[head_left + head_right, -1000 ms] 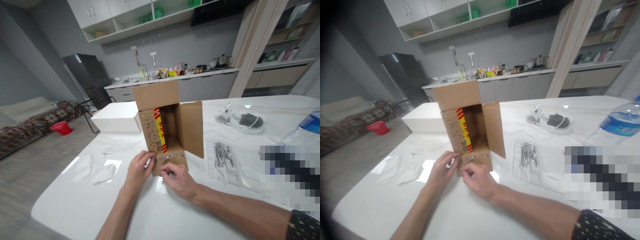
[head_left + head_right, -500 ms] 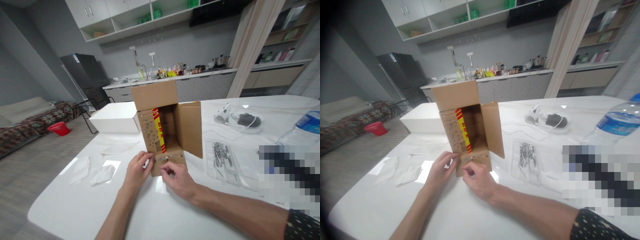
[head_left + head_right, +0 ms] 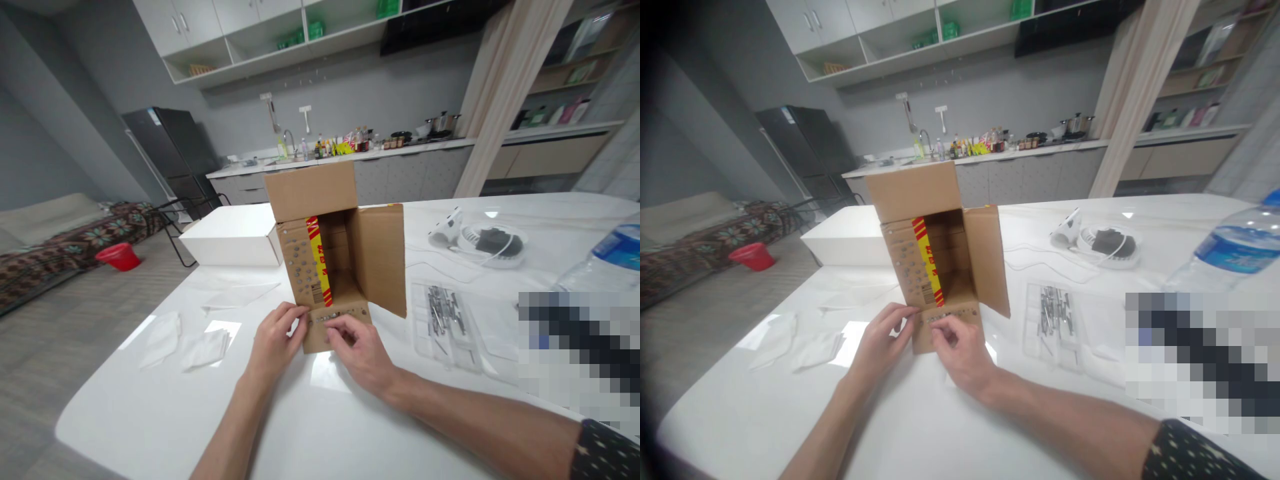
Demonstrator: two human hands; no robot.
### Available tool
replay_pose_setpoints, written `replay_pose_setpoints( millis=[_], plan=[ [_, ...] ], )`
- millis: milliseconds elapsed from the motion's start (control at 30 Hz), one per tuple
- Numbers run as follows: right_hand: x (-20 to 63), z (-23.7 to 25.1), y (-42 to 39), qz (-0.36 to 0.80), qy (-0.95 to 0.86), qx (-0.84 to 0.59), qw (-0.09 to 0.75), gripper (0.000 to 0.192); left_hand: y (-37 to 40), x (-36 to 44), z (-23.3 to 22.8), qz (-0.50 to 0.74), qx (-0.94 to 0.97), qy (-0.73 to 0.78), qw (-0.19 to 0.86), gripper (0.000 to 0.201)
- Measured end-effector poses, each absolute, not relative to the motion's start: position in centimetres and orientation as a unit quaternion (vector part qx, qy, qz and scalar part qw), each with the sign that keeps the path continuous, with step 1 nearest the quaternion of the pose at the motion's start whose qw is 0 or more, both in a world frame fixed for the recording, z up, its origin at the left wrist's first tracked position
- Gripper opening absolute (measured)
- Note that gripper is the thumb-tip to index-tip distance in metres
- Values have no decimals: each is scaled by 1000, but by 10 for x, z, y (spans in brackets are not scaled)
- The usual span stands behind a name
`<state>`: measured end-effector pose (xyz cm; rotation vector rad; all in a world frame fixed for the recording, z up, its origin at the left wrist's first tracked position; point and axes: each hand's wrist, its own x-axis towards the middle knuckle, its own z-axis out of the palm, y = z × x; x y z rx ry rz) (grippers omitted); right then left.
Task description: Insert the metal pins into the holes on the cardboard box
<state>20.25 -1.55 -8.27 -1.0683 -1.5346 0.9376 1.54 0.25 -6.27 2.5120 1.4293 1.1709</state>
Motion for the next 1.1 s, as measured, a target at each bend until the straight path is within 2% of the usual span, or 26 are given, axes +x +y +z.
replay_pose_setpoints(
  millis=[233, 500, 667, 900, 1100],
  plan=[
    [203, -84, -9, 487, -528, -419, 555, 31, 2, 16, -61, 374, 805, 460, 6, 15],
    [203, -87, -5, 560, -502, -409, 516, 33, 2, 17, -60, 370, 810, 455, 17, 15],
    [201, -84, -8, 588, -491, -415, 491, 33, 1, 15, -58, 345, 814, 465, 44, 14],
    [202, -80, -5, 601, -453, -405, 519, 38, 0, 15, -58, 329, 813, 477, 55, 13],
    [201, -82, -11, 571, -499, -415, 503, 30, 0, 16, -57, 332, 815, 472, 47, 11]
  ],
)
